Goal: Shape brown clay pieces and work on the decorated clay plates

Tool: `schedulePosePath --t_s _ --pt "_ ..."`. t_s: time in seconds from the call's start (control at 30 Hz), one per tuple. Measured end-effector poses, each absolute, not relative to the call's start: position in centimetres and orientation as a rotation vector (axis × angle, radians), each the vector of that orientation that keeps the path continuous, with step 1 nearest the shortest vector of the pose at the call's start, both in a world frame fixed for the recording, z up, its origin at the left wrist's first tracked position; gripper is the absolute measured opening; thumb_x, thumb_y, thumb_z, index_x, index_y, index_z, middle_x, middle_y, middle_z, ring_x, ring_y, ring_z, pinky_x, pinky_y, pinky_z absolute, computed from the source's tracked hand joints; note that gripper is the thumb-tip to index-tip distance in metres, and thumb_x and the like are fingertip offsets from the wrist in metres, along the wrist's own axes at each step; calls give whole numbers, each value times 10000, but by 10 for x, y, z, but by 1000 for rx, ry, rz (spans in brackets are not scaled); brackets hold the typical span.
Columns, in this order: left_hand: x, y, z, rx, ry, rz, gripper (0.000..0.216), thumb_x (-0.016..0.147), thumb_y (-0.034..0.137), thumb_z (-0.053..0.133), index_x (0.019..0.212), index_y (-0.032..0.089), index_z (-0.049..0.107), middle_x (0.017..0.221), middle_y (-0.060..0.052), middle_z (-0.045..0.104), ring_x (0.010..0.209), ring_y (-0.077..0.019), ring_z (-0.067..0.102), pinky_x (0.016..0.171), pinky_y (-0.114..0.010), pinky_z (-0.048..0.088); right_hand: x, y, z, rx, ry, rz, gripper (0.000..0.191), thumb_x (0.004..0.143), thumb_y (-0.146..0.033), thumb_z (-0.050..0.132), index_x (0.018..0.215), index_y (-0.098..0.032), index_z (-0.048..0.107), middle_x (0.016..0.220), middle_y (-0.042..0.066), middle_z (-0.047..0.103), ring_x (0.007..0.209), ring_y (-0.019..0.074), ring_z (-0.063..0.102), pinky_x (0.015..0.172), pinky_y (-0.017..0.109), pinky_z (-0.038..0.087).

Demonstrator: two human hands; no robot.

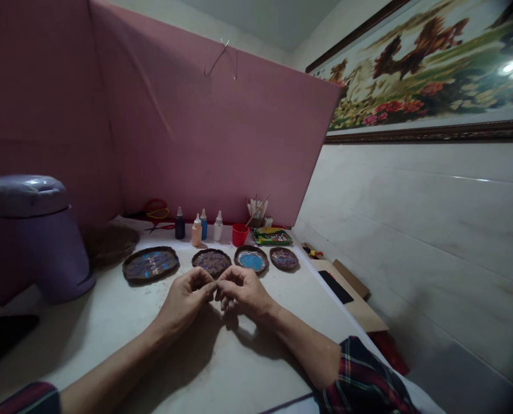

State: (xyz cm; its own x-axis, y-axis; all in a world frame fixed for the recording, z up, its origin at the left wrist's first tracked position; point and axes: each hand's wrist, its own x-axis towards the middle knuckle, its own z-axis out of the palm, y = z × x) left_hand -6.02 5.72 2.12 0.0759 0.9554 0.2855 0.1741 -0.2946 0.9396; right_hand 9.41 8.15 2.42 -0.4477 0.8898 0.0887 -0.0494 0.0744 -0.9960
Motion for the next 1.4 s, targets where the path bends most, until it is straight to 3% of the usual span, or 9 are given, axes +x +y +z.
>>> schedulePosePath --t_s 0.13,0.3,0.5,0.73,1.4 --pt "-60 55 23 1757 1214 1272 222 771 330 595 638 159 549 605 7 564 591 -130 498 567 -240 385 94 81 25 -945 -1517 1499 211 642 -273 694 709 -155 533 545 -20 612 381 70 510 325 142 376" --pt "-61 57 21 1601 1164 1263 260 759 390 602 653 165 527 589 18 551 563 -125 482 533 -236 376 94 80 26 -862 -1459 1575 146 662 -254 633 716 -149 547 570 -9 622 417 93 555 356 167 423" --pt "-59 55 22 1731 1217 1259 175 755 292 589 649 159 551 613 5 578 598 -135 510 567 -242 394 92 77 28 -985 -1503 1506 308 596 -321 756 711 -162 518 535 -21 610 374 81 514 324 154 382" --pt "-61 57 20 1696 1188 1246 258 770 388 585 651 166 529 607 16 551 583 -129 493 547 -237 388 92 79 24 -903 -1473 1556 196 639 -276 653 729 -166 519 540 -20 615 399 100 548 379 194 441" --pt "-60 53 21 1938 1247 1223 133 779 235 540 662 177 572 619 6 607 591 -139 548 559 -226 403 94 77 25 -1021 -1609 1419 123 673 -226 604 700 -173 496 498 -39 592 355 80 518 316 139 376"
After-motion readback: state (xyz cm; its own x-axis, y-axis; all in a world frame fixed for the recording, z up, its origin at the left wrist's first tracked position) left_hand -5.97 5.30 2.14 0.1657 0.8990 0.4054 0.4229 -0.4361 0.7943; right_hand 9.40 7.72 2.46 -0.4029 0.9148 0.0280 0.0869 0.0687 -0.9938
